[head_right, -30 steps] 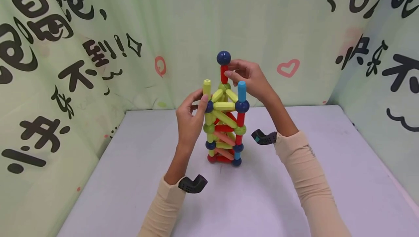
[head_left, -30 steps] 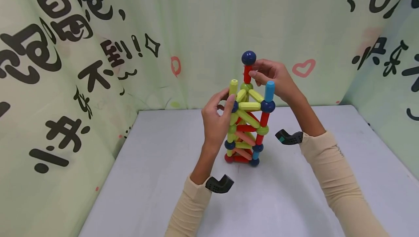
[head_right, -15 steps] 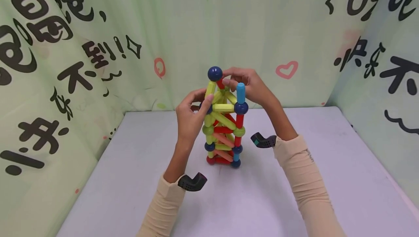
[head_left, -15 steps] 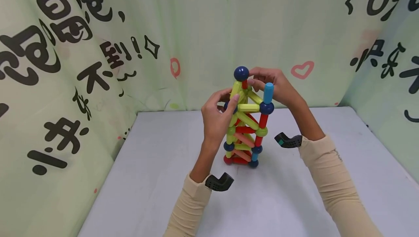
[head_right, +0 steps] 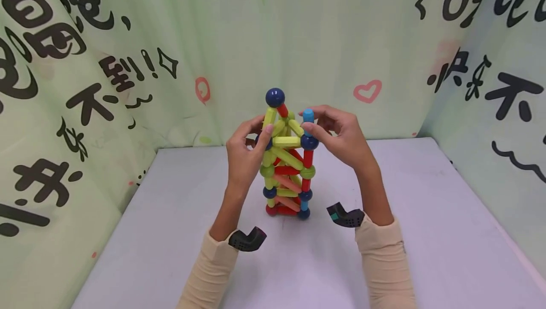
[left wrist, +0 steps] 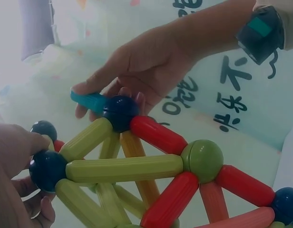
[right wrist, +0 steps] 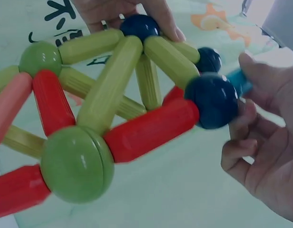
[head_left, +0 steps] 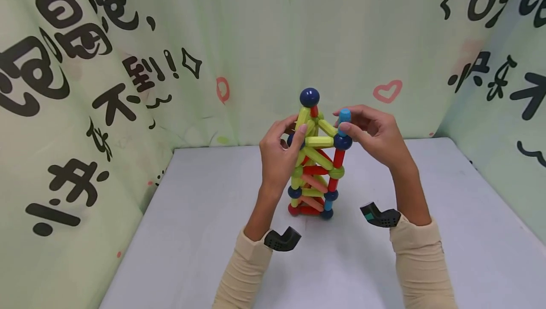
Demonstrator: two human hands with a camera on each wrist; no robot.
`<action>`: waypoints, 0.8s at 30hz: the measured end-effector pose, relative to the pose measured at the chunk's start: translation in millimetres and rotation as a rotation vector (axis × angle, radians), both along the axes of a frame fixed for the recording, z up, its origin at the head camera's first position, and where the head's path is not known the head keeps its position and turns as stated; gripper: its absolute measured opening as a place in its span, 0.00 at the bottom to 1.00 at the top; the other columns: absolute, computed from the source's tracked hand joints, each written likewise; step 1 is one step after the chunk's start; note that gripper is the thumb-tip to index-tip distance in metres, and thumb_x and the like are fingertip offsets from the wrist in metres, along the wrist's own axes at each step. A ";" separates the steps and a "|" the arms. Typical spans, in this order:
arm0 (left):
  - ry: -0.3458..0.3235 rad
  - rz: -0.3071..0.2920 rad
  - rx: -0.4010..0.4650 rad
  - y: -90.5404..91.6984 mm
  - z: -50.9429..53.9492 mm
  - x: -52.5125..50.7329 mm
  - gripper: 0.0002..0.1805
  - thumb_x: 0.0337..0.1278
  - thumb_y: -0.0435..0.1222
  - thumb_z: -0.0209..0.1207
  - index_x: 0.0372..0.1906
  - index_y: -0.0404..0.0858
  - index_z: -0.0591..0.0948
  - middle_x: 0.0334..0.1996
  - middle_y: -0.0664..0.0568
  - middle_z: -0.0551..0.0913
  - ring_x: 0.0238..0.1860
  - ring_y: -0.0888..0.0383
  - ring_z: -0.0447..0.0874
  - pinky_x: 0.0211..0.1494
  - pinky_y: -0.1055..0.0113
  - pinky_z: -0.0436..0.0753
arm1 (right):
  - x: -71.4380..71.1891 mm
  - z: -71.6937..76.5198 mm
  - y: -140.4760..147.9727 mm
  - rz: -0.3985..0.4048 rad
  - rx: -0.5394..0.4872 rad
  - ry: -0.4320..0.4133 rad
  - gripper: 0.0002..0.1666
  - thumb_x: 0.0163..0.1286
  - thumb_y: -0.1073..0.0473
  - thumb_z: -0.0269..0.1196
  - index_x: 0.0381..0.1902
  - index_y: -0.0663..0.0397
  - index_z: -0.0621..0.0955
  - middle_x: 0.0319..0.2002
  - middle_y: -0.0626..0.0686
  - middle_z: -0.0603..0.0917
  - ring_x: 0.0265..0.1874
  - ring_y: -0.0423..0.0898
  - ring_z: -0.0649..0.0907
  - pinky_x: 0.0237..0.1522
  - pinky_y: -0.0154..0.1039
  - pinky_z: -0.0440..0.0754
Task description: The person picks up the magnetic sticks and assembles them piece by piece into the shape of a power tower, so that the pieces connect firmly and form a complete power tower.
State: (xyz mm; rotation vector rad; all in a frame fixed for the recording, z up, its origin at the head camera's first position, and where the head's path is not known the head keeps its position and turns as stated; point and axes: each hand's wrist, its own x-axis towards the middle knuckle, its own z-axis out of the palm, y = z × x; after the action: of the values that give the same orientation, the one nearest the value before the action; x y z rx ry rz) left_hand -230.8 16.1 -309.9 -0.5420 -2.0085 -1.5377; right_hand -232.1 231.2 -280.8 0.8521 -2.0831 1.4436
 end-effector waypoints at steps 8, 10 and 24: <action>0.013 -0.043 -0.065 -3.8 -1.5 -0.4 0.20 0.66 0.42 0.59 0.60 0.38 0.79 0.44 0.46 0.81 0.44 0.56 0.79 0.39 0.63 0.80 | 4.7 5.2 -16.4 -0.254 0.264 0.065 0.16 0.60 0.64 0.70 0.48 0.58 0.85 0.22 0.46 0.74 0.18 0.40 0.67 0.20 0.29 0.64; 0.019 -0.059 -0.099 -4.8 -2.3 0.2 0.21 0.66 0.42 0.59 0.60 0.39 0.79 0.44 0.47 0.81 0.46 0.56 0.79 0.40 0.61 0.81 | 6.3 5.2 -18.4 -0.269 0.277 0.068 0.16 0.59 0.63 0.71 0.47 0.57 0.85 0.22 0.48 0.73 0.17 0.41 0.66 0.19 0.30 0.63; 0.096 -0.087 -0.148 -13.0 -6.2 -2.9 0.19 0.68 0.43 0.57 0.60 0.41 0.79 0.47 0.47 0.79 0.47 0.57 0.78 0.41 0.67 0.79 | 8.2 -0.6 -17.1 -0.314 0.150 0.075 0.17 0.66 0.64 0.66 0.52 0.58 0.82 0.41 0.56 0.84 0.24 0.29 0.75 0.29 0.19 0.71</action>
State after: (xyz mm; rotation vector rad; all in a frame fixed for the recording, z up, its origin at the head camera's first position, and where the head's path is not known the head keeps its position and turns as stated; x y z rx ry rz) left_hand -233.6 3.1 -316.2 -0.7567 -2.0587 -1.3913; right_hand -223.9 214.1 -281.4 0.5893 -2.1730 1.0865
